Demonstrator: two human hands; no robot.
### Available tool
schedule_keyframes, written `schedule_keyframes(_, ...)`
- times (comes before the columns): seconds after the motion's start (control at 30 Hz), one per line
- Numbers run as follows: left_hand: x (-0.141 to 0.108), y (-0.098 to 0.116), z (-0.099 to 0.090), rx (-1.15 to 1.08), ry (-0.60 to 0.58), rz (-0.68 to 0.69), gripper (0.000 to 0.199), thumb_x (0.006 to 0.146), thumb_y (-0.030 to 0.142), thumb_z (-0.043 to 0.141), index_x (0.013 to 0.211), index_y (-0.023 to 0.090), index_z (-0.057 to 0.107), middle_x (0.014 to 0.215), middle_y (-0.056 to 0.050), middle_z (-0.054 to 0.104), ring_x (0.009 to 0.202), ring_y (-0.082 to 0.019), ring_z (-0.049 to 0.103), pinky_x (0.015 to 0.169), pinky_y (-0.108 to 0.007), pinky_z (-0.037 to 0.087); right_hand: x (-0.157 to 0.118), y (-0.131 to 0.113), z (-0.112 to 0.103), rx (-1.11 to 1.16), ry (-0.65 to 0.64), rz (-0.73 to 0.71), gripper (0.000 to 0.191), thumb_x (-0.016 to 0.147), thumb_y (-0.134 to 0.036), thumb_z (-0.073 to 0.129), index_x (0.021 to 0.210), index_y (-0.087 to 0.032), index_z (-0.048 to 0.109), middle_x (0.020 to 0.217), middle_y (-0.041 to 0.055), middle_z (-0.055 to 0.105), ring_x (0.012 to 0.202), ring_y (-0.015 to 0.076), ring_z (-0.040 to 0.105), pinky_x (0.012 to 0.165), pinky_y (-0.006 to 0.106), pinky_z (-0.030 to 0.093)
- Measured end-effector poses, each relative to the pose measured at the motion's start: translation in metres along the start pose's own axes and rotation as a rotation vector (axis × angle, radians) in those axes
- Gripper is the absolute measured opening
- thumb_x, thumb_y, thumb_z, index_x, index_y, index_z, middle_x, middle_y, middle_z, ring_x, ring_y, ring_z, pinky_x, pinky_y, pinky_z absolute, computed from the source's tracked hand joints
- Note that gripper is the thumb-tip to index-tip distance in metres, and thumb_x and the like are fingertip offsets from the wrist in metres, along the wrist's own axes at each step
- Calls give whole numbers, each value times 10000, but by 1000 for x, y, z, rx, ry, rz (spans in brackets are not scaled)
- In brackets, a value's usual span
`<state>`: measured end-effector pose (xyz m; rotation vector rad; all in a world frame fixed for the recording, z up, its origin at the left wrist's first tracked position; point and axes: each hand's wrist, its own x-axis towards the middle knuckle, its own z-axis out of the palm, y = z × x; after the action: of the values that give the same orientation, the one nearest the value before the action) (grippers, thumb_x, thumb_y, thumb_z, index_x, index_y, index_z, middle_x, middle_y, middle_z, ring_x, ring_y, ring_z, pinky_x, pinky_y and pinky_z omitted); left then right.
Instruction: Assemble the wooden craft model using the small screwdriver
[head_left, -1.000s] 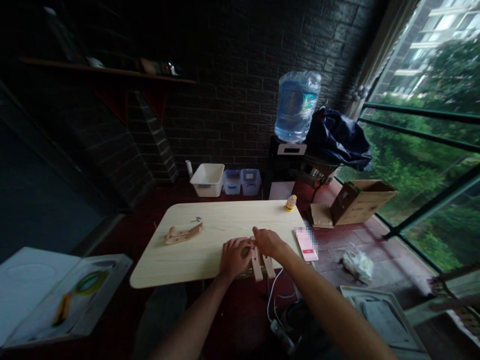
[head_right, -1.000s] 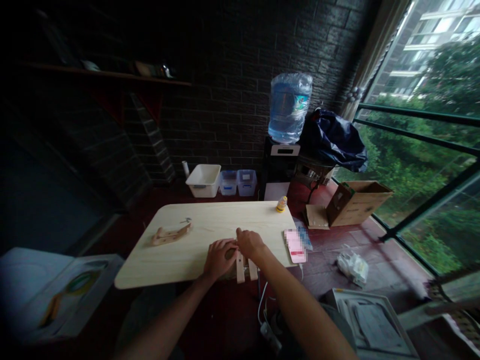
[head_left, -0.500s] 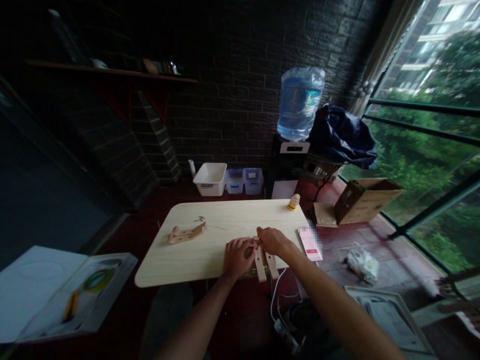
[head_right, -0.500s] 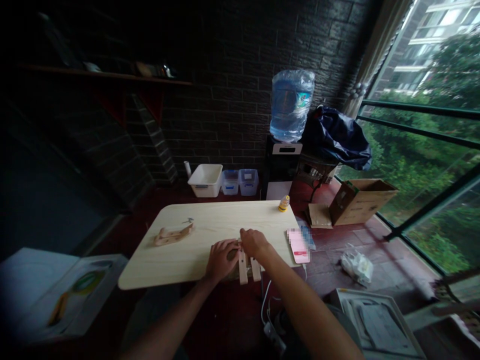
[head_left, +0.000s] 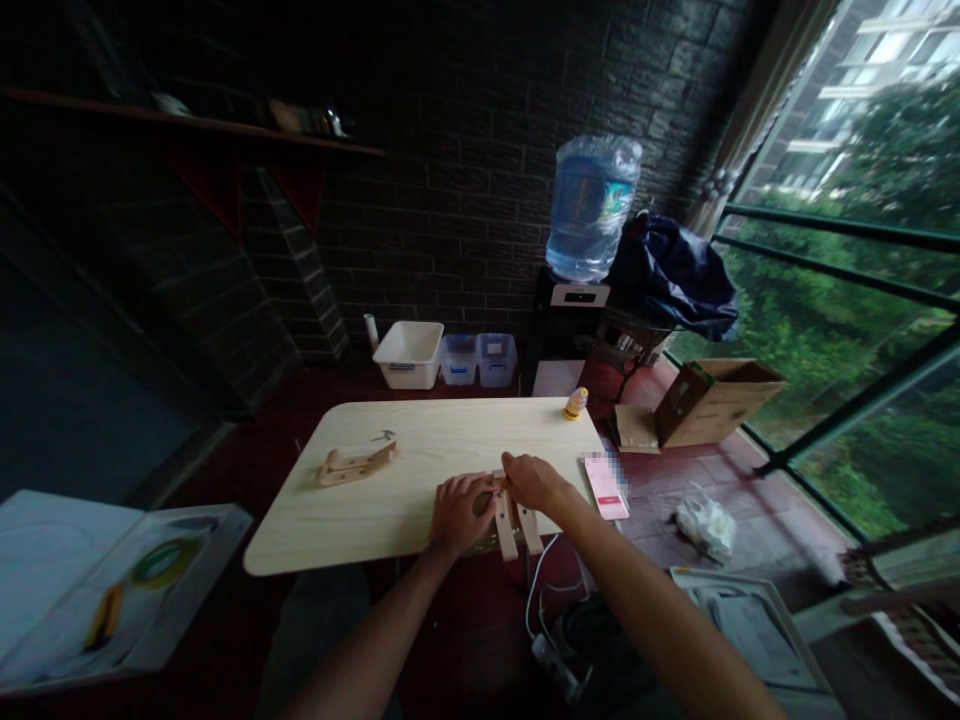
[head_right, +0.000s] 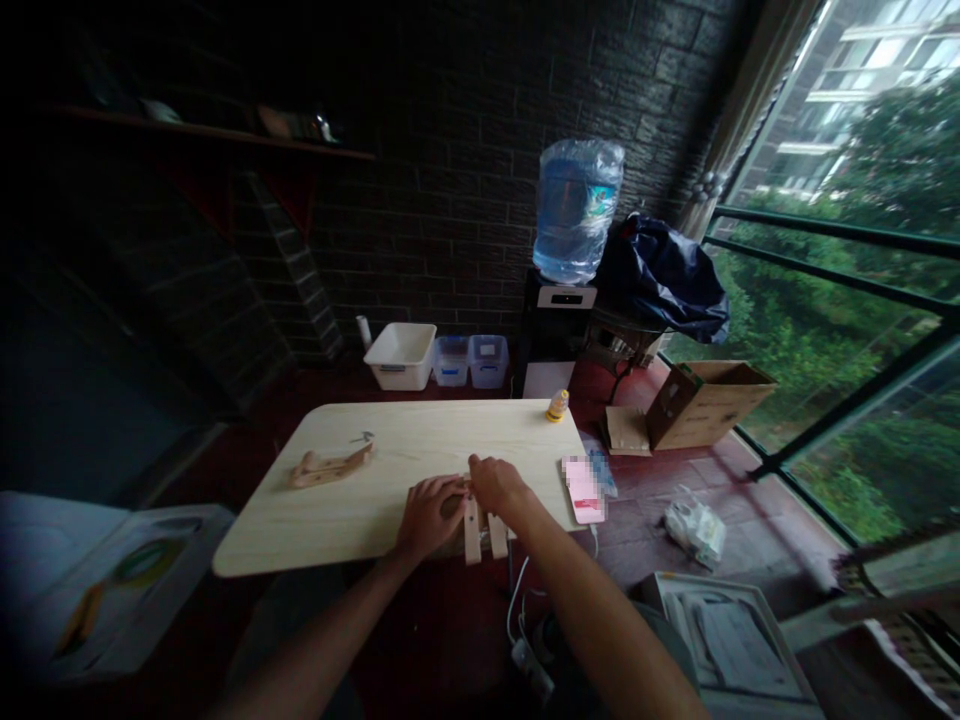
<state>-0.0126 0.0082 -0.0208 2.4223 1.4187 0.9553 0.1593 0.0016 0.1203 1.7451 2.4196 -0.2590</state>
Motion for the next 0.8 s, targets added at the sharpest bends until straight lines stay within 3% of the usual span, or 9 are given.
schedule_keyframes(0.2,-2,1,-1,-1,-12,3,215,874,302,629,1076,332,696,1280,-9,670,1235,-247,557,1054,-446,410,-1,2,5,9,-11,-13,318,1015,-309,499,1287,-145,496,1139,181,722,1072,267,708,833,314,534)
schedule_keyframes(0.43,-3,1,-1,-4,-20,-5,239,874,291,627,1100,331,695,1285,-17,665,1241,-251,545,1075,-456,391,-2,2,9,22,-18,-8,296,1002,-252,505,1280,-150,515,1149,170,723,1063,259,711,828,306,530)
schedule_keyframes(0.7,-4,1,0,2,-7,-4,240,859,297,654,1093,333,695,1290,-19,663,1249,-254,541,1080,-460,390,-7,-1,-4,30,-14,3,345,1000,-364,549,1281,-165,537,1151,184,725,1086,278,706,841,332,523)
schedule_keyframes(0.8,-4,1,0,1,-8,-7,217,869,302,645,1078,331,695,1288,-18,662,1244,-254,544,1076,-458,391,-7,-2,-3,18,-2,-13,327,1004,-330,541,1285,-164,535,1168,177,722,1092,271,703,848,330,521)
